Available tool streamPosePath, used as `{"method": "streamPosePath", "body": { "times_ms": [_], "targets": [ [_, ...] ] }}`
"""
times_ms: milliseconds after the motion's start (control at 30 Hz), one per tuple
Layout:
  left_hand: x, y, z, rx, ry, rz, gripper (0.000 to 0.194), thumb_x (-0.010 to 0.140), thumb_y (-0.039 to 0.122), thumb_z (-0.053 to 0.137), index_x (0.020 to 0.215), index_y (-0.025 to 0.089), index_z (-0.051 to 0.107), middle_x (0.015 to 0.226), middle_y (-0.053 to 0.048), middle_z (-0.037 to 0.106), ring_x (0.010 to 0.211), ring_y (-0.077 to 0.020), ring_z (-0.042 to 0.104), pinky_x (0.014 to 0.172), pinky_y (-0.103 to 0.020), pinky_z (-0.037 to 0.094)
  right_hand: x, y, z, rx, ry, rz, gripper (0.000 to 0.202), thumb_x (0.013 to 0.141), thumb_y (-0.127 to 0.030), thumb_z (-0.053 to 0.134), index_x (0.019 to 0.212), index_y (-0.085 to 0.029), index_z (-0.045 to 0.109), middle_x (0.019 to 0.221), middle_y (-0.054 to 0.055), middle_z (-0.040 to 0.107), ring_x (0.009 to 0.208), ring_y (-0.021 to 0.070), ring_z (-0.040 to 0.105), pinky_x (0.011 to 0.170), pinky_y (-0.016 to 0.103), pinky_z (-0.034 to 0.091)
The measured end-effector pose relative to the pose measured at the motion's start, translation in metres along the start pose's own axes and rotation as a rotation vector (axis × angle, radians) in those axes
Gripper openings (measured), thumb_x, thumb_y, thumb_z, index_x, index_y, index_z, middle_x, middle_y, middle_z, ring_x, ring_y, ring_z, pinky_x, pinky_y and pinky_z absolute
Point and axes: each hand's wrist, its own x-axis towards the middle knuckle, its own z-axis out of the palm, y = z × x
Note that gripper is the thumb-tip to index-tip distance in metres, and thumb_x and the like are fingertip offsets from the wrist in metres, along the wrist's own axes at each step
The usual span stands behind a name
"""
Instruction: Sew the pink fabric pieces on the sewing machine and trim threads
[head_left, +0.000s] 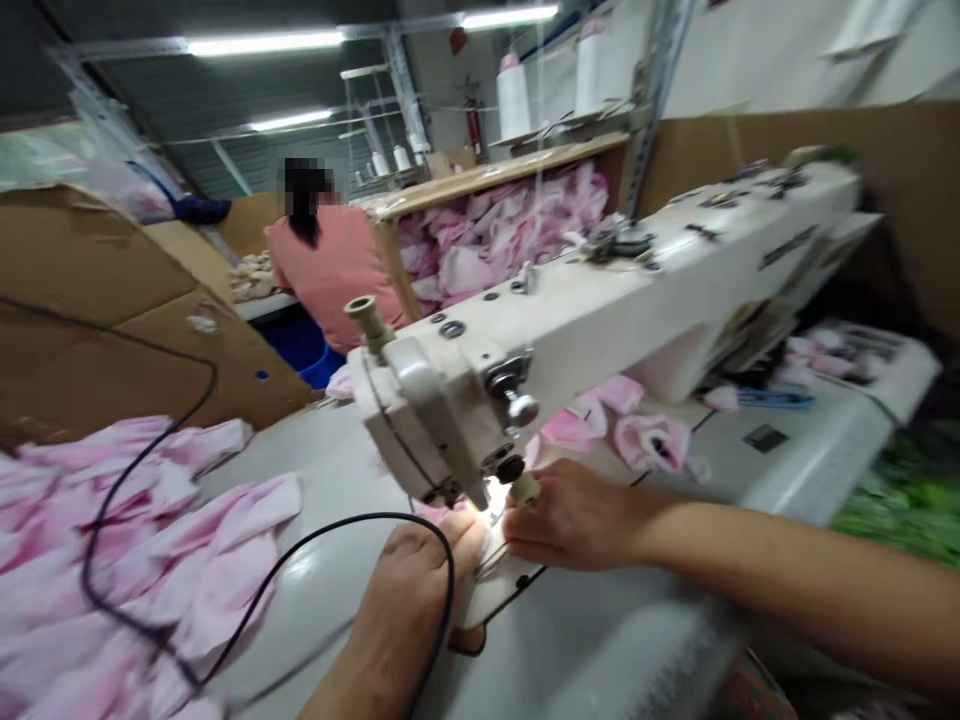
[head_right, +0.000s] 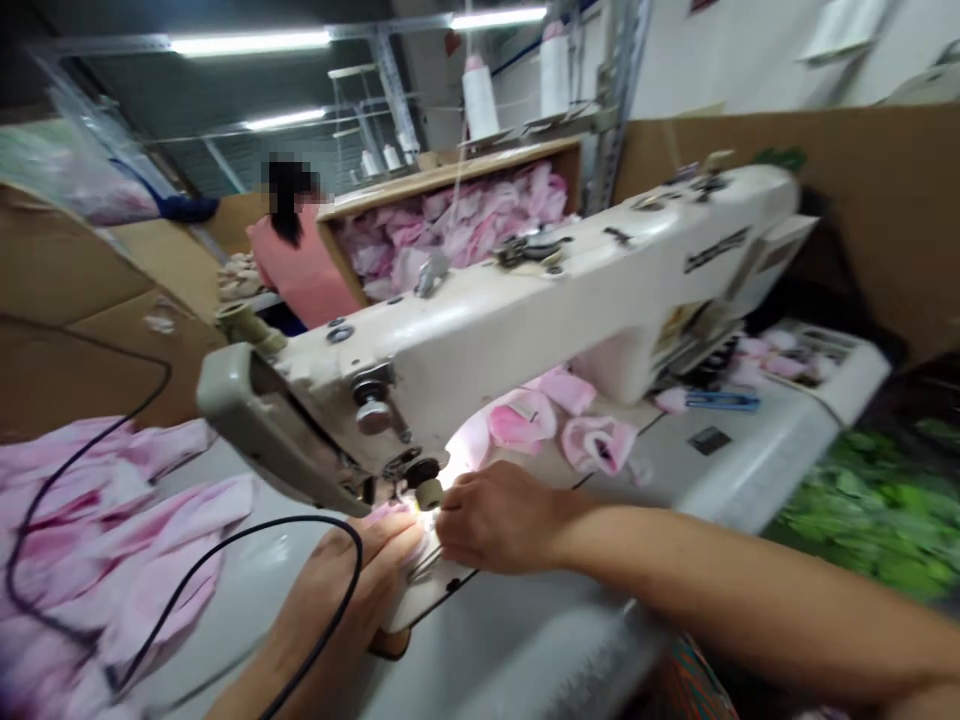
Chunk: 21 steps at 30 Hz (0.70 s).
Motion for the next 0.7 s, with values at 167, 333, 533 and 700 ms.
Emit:
{"method": "streamPosePath", "body": {
  "times_ms": [167,333,533,700],
  "targets": [
    [0.003,-0.007,-0.002,0.165,0.037,0.042,0.062,0.067,0.012,0.054,0.127,0.025,0.055,0.122,-0.008,0.064,0.107,-0.0321,0.059,0.085,-0.045,0.053,0.004,-0.008,-0.024,-0.044,-0.108,0.046,0.019,0.094,-0.034,0.057,0.091,-0.018,0.067,0.091,0.002,0.07,0.081,0.0163,0.06,0.058,0.03,0.039],
    [0.004,-0.008,-0.006,0.201,0.018,0.097,0.061,0.067,0.012,0.055,0.127,0.022,0.054,0.114,-0.01,0.068,0.092,-0.0316,0.062,0.077,-0.046,0.055,-0.035,-0.012,-0.055,0.003,-0.024,0.206,0.024,0.097,-0.033,0.052,0.096,-0.017,0.069,0.09,0.005,0.07,0.087,0.0166,0.064,0.074,0.028,0.047],
    [0.004,-0.005,-0.005,0.201,0.017,0.078,0.06,0.064,0.006,0.053,0.122,0.021,0.056,0.107,-0.01,0.068,0.086,-0.0307,0.061,0.074,-0.045,0.054,-0.13,0.036,-0.083,-0.188,-0.07,0.765,0.026,0.091,-0.018,0.055,0.114,-0.02,0.067,0.102,0.006,0.072,0.092,0.017,0.066,0.079,0.026,0.048],
    [0.001,-0.003,0.0,0.214,0.019,0.079,0.069,0.059,0.004,0.053,0.126,0.02,0.053,0.112,-0.011,0.065,0.095,-0.0326,0.059,0.077,-0.045,0.052,-0.166,0.066,-0.082,-0.343,-0.136,0.932,0.025,0.088,-0.014,0.049,0.103,-0.015,0.069,0.09,0.013,0.072,0.08,0.0229,0.067,0.063,0.03,0.044]
  ]
}}
